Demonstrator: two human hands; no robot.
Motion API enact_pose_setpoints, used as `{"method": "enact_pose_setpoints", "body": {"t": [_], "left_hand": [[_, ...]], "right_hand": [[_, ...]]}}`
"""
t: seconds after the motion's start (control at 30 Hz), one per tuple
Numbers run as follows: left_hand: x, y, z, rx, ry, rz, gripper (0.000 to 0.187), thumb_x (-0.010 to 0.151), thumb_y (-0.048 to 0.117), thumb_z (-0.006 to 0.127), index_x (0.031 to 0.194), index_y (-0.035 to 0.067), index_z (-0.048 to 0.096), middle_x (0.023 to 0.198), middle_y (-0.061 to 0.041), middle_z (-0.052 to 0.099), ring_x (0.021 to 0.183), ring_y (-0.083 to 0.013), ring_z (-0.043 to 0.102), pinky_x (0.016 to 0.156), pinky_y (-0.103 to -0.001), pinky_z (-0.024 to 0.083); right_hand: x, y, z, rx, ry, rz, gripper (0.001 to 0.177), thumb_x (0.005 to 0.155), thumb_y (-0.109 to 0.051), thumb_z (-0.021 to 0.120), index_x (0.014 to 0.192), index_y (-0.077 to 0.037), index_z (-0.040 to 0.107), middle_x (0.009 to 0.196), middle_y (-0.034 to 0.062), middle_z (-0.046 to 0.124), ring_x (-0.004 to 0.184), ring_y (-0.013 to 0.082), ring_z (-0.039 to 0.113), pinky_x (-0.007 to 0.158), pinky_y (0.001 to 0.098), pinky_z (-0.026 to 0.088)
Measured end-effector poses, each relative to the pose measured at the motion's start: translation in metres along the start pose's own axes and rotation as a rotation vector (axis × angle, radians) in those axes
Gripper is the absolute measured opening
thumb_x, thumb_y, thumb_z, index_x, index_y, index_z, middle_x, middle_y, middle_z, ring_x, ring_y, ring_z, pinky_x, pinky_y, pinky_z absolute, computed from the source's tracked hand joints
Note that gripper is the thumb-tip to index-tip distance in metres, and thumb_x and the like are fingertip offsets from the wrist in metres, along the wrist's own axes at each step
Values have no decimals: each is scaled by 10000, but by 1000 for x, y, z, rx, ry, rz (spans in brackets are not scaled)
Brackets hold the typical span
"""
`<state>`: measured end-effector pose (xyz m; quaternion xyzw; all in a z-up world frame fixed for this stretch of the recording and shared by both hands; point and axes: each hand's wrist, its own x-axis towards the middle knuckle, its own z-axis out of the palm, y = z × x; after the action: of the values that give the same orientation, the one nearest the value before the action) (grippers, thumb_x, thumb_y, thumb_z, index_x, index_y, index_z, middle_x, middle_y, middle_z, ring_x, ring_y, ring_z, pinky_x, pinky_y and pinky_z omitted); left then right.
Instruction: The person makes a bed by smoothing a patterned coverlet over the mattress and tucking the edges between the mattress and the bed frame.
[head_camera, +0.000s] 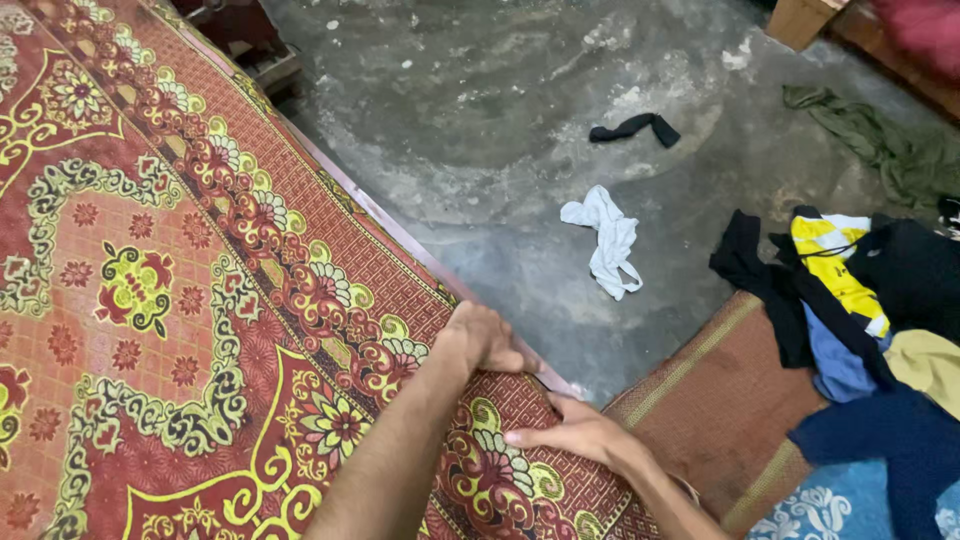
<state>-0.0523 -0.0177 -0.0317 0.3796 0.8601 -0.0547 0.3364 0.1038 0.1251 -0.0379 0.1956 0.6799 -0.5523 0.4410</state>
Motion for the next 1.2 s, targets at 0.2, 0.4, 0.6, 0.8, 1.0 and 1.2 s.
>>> {"method": "enact_pose_setpoints", "body": {"t": [0.2, 0.4, 0.6, 0.8, 1.0, 1.2], "left_hand": [[-18, -19, -25, 133, 265, -183, 928, 928, 854, 261, 1120, 118, 792, 1231, -161, 715, 1302, -329, 593, 1229, -597, 221], [-20, -58, -14, 75, 192, -243, 959, 924, 885, 248, 1176, 136, 791, 1243, -178, 722, 1268, -305, 632, 1185, -503, 333], [10, -60, -22, 70, 5, -277, 855, 817, 870, 480, 1319, 212, 694, 1374, -116, 648, 1345, -280, 579, 1119, -459, 407], [15, -64, -18, -171, 301, -294, 569, 911, 668, 576, 1060, 158, 780, 1071, -156, 735, 1050, -336, 699, 926, -479, 533], [12, 17, -13, -419, 775, -148, 451, 936, 497, 638, 809, 84, 769, 757, -190, 730, 746, -419, 713, 725, -530, 565], [44, 175, -29, -440, 745, 108, 432, 937, 460, 641, 792, 72, 765, 811, -199, 736, 788, -425, 705, 739, -540, 554]], "right_hand": [[-3, -19, -2, -259, 388, -31, 1178, 490, -677, 830, 1433, -35, 537, 1365, 182, 620, 1245, 287, 688, 1056, 376, 564], [14, -48, 18, -141, 249, -476, 1282, 579, -519, 919, 1621, -164, 262, 1545, 202, 485, 1395, 311, 504, 1135, 423, 417], [4, -59, 21, 153, 133, -268, 1244, 564, -456, 874, 1600, -292, 206, 1551, 141, 515, 1370, 251, 567, 1105, 384, 498], [-10, -53, 26, -376, 476, -201, 975, 715, -631, 783, 1476, -90, 498, 1381, 189, 680, 1270, 245, 684, 1102, 340, 531], [-39, 3, -14, -276, 570, -480, 773, 846, -576, 701, 1389, -48, 546, 1202, 172, 663, 1080, 268, 675, 905, 395, 556], [-94, 126, -107, -80, 954, -455, 501, 867, -438, 729, 1114, -2, 706, 971, 118, 776, 857, 201, 755, 791, 330, 596]]}}
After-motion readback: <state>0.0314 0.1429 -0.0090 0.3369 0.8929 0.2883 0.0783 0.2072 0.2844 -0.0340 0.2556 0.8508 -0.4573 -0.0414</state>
